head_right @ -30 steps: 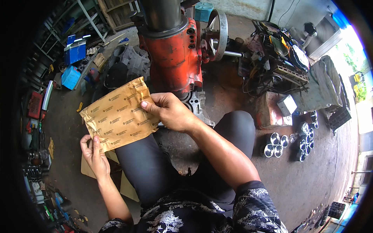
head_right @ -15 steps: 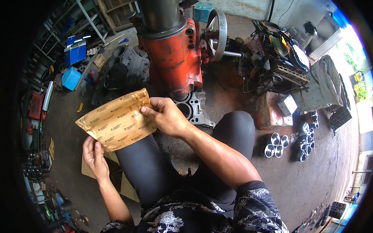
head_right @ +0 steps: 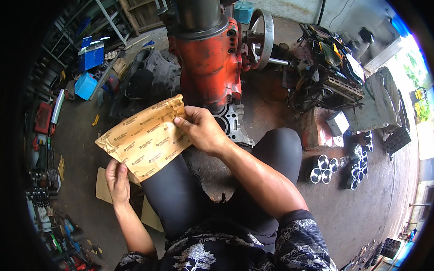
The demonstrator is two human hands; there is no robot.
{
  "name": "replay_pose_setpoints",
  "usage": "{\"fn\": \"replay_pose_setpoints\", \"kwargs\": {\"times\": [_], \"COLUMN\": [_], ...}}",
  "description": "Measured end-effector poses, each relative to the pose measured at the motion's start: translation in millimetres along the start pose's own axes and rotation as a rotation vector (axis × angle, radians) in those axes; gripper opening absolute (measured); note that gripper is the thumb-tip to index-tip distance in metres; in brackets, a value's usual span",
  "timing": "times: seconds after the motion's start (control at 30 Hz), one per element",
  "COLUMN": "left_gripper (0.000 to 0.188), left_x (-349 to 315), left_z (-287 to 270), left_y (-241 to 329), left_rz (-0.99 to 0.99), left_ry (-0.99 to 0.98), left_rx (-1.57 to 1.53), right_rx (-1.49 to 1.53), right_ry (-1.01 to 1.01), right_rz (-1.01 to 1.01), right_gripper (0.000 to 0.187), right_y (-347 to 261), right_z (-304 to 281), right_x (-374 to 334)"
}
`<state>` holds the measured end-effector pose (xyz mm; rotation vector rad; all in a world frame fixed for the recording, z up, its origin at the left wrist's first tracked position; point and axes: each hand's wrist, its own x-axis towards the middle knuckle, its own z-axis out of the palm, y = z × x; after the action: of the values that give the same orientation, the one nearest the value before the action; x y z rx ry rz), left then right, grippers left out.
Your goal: The person sits on the floor and repeatedly opens brown paper packages to remove cylindrical metal parts. They place the parts into a cardboard box and continue unpacking additional packages in the same manner.
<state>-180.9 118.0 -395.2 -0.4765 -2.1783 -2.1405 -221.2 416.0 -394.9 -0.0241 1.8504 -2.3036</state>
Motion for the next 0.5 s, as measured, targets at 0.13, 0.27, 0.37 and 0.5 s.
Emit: {"fn": "replay_pose_setpoints", "kwargs": {"times": [0.13,0.27,0.37,0.5], "left_gripper": [0.022,0.015,0.011,0.013], "left_x": [4.3,6.9,9.2,8.2], "left_z": [0.9,6.4,9.5,13.5], "left_y": [7.8,7.8,4.5,2.0], "left_rz": [-0.075,-0.093,0.000,-0.023], "left_ry": [0.049,0.183,0.215,0.252], "left_rx": [0.203,0.137,-0.102,-0.098], "right_rx": [0.087,0.038,0.104,0.171], "right_ry": [0.040,0.055,-0.004,0.006], "right_rz": [-0.017,-0.029,-0.100,-0.050], "right_gripper": [0.021,0.022,0.022,0.023], "right_y": [-5.1,-10.5,-13.6,-15.7], "right_z": [-6.2,-10.5,-13.6,-19.0], "right_x": [1.5,3.3,4.1,7.0]}}
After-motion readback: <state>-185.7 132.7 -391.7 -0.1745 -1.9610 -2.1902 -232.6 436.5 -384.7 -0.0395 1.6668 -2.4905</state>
